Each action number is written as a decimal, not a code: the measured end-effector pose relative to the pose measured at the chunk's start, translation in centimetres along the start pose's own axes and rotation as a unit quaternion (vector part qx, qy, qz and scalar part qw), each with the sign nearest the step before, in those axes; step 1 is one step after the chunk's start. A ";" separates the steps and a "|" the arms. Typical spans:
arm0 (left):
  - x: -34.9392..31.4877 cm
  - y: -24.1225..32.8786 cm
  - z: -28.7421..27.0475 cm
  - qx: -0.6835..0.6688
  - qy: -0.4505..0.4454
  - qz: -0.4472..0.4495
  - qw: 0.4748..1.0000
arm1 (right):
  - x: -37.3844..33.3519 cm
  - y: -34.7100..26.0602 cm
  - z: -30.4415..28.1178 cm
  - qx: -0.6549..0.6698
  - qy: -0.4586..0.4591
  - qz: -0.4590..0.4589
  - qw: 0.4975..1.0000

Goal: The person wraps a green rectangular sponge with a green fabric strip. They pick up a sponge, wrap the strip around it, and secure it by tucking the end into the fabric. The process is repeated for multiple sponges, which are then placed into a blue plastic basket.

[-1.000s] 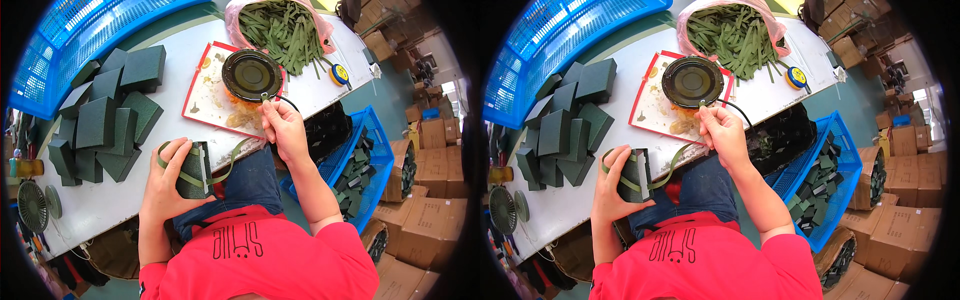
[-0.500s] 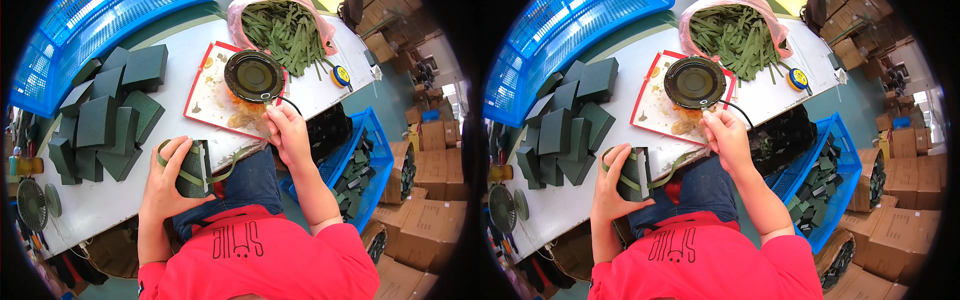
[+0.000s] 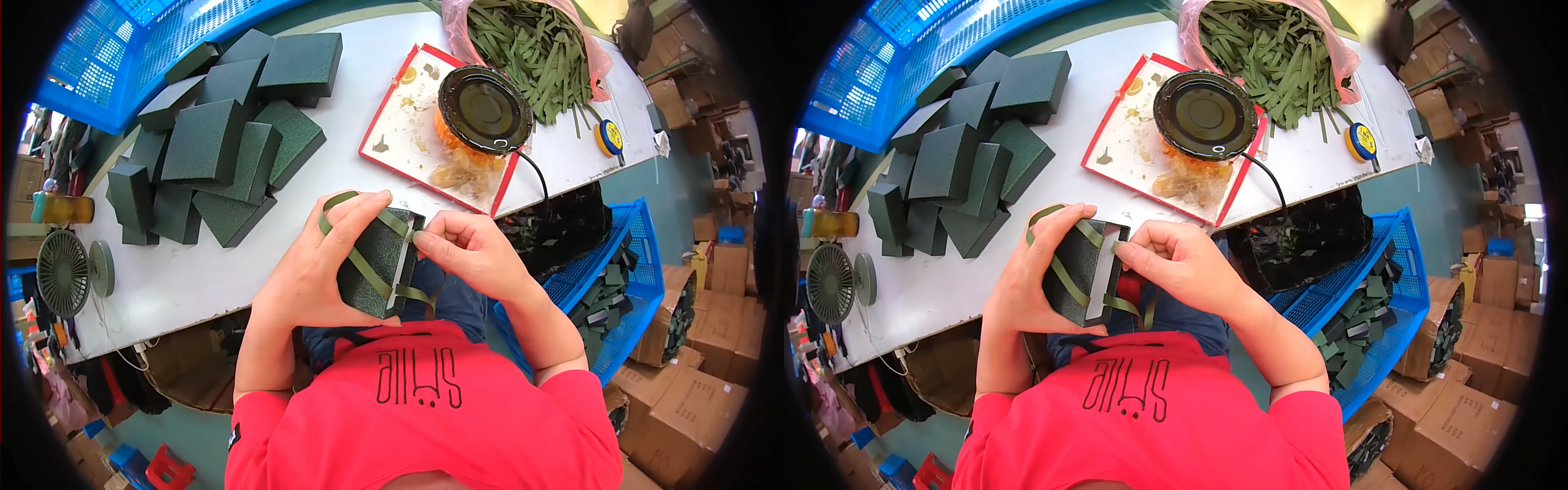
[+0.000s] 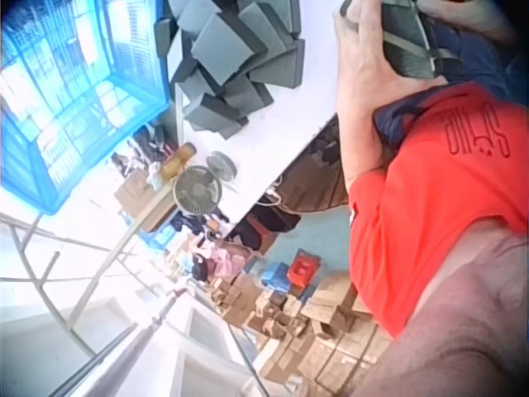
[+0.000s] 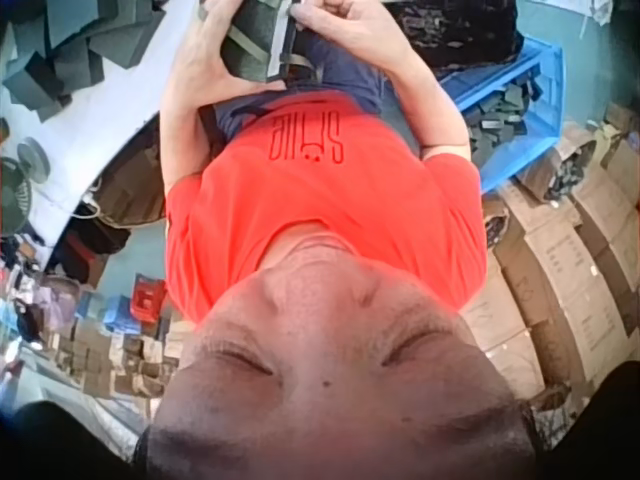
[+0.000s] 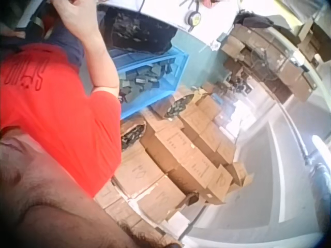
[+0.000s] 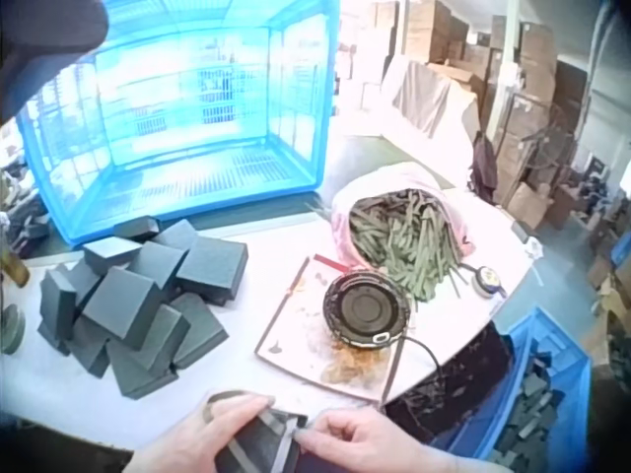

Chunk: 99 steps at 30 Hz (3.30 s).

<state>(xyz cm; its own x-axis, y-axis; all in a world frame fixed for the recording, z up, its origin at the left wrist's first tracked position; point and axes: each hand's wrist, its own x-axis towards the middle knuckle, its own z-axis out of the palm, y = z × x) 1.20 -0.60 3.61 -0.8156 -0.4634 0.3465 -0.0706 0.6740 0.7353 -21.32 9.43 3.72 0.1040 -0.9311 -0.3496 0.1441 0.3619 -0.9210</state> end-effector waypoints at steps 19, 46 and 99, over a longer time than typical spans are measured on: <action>0.1 0.0 0.5 0.069 -0.024 0.032 0.997 | 1.4 1.7 -0.7 -0.059 -0.024 0.020 0.998; -12.7 2.2 -6.6 0.156 0.111 -0.264 0.945 | -1.2 4.1 -1.7 -0.036 0.182 -0.161 0.969; -5.7 0.1 -7.6 0.073 0.435 0.081 0.894 | 3.8 3.3 -26.2 -0.171 0.507 -0.211 0.818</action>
<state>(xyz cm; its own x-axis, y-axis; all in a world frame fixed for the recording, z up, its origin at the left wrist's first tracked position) 10.18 -2.26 6.16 -0.0721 -0.5822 0.8098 -0.1186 0.8112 0.5727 -46.20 5.94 -5.16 -0.7790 -0.5911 0.2092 -0.3457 0.1266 -0.9298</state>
